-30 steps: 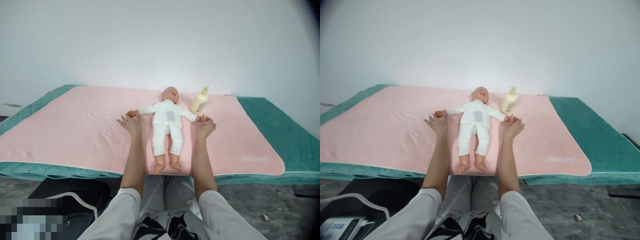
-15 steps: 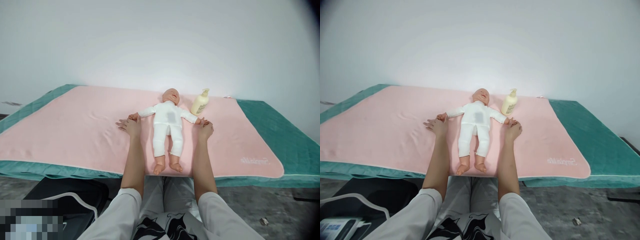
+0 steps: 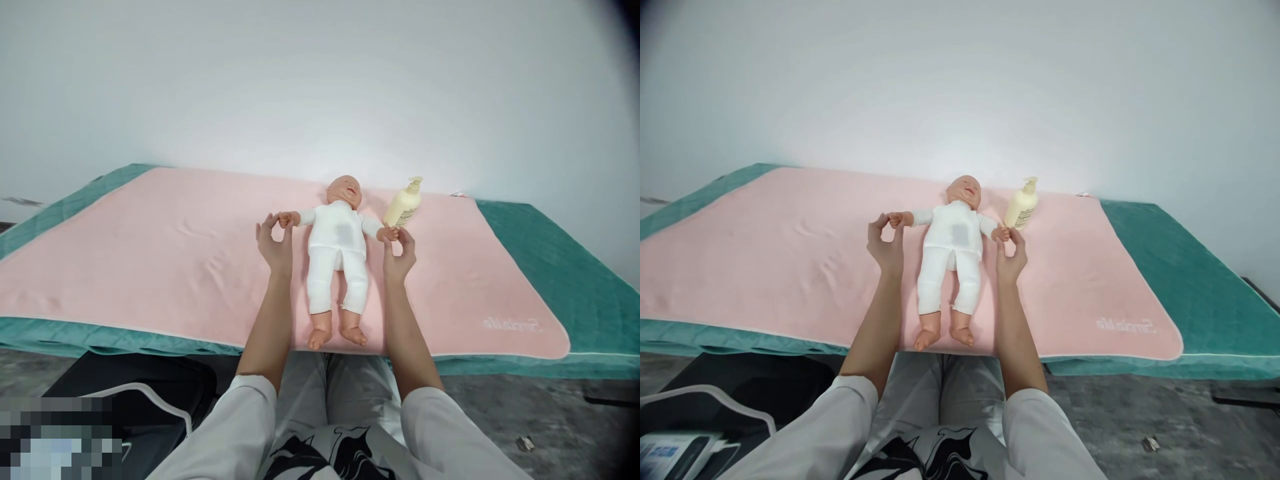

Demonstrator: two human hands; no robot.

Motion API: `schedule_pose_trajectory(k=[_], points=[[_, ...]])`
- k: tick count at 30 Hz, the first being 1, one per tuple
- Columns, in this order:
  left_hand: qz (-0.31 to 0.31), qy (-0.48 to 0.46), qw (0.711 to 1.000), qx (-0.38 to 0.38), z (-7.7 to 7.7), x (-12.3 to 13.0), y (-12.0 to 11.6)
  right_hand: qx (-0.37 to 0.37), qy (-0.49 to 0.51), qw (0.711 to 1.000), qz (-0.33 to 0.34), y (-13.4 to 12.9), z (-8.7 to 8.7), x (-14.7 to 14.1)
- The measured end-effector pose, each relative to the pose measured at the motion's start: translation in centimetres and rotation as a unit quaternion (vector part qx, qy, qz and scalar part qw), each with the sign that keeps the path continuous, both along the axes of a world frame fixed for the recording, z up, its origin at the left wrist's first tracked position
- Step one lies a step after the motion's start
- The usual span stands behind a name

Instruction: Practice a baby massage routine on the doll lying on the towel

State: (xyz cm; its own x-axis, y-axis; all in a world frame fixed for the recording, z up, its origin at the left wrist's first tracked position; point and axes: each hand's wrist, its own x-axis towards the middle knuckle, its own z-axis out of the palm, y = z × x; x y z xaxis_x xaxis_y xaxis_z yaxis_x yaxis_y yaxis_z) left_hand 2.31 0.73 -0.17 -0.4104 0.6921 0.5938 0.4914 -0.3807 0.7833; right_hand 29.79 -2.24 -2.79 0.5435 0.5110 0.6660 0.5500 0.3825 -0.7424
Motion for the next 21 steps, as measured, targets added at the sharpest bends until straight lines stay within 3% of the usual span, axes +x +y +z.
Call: schedule_pose_trajectory(k=[3,7,16,21], points=[[-0.038,0.022,0.997,0.06,0.3,1.6,-0.5,0.017,-0.092,0.995,0.04,-0.2,0.2,-1.0],[-0.129,0.115,0.983,0.066,0.5,2.8,-0.8,0.023,-0.221,0.969,0.109,-0.2,0.3,-1.5],[-0.272,0.235,0.933,0.025,0.8,2.8,-1.2,-0.004,-0.283,0.943,0.176,-0.1,0.7,-1.8],[-0.302,0.271,0.914,-0.012,1.5,3.0,-1.8,0.006,-0.302,0.931,0.207,0.0,0.4,-1.7]])
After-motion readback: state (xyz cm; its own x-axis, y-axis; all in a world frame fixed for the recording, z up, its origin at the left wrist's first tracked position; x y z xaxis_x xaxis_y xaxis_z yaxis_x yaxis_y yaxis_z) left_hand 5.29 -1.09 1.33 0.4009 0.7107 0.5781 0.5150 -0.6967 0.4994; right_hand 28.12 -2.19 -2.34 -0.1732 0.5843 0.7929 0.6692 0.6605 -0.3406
